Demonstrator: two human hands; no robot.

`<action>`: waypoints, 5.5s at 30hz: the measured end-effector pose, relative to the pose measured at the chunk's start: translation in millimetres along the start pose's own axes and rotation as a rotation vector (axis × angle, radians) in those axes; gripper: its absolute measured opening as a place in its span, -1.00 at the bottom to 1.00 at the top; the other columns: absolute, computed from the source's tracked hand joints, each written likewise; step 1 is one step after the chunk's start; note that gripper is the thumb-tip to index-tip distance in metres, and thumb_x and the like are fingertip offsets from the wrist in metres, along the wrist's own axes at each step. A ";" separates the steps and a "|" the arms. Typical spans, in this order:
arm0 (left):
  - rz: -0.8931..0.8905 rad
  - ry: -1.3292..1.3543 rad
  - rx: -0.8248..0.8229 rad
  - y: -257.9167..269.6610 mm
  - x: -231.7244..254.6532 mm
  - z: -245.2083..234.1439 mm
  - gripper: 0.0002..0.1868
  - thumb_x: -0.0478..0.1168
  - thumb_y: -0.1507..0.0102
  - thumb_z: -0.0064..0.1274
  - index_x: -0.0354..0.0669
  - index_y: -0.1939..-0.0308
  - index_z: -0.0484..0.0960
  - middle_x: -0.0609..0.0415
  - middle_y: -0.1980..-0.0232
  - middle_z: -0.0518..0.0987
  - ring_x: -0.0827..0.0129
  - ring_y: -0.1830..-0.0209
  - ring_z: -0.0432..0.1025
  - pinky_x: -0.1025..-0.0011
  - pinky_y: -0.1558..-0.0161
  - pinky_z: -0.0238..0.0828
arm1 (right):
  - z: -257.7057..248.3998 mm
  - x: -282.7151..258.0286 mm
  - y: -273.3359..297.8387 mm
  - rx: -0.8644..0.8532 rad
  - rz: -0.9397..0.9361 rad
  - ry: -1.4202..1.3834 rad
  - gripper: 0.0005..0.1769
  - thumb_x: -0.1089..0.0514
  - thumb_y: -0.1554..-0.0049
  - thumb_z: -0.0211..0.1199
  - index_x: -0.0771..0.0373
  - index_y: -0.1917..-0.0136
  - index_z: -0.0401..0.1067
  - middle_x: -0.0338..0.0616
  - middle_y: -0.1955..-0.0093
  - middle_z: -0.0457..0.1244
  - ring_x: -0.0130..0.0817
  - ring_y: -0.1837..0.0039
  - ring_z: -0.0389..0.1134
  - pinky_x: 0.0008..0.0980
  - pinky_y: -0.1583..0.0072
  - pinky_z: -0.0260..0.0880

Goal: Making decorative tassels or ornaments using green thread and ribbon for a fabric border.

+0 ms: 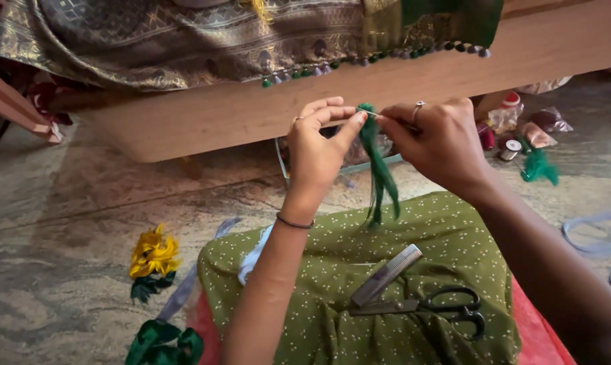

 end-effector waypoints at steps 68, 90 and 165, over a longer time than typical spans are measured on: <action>0.157 0.481 -0.730 -97.8 -10.5 250.0 -0.80 -0.24 -0.31 0.14 -0.11 0.00 0.74 0.21 0.14 0.76 0.62 0.19 0.67 0.58 0.12 0.66 | 78.4 123.6 157.5 -0.972 0.364 0.288 -0.72 0.24 0.05 0.35 0.19 0.04 0.42 -0.05 0.15 0.33 -0.01 0.10 0.42 -0.07 0.11 0.46; -0.279 0.544 -1.211 79.6 -95.1 254.4 -0.82 -0.26 -0.42 -0.03 -0.19 0.11 0.69 0.03 0.15 0.71 0.66 0.61 0.33 0.61 0.59 0.28 | 8.8 172.3 285.9 0.130 0.845 0.033 -0.79 0.11 -0.31 0.05 0.20 -0.14 0.39 0.07 0.08 0.33 -0.04 0.02 0.41 -0.08 -0.02 0.43; -0.638 0.538 -0.772 174.9 -190.2 114.4 -0.76 -0.21 -0.39 0.02 -0.29 0.01 0.69 0.08 0.10 0.74 0.63 0.48 0.48 0.66 0.52 0.20 | 1.7 203.9 266.6 -0.299 1.130 0.437 -0.70 -0.16 -0.37 0.17 0.06 -0.16 0.47 -0.12 0.10 0.38 -0.27 0.09 0.44 -0.23 0.03 0.50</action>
Point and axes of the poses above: each hand's wrist, its own y-axis away from the middle knuckle, its own z-axis out of the palm, x = y × z, the point moved 2 cm from there along -y, towards the middle knuckle
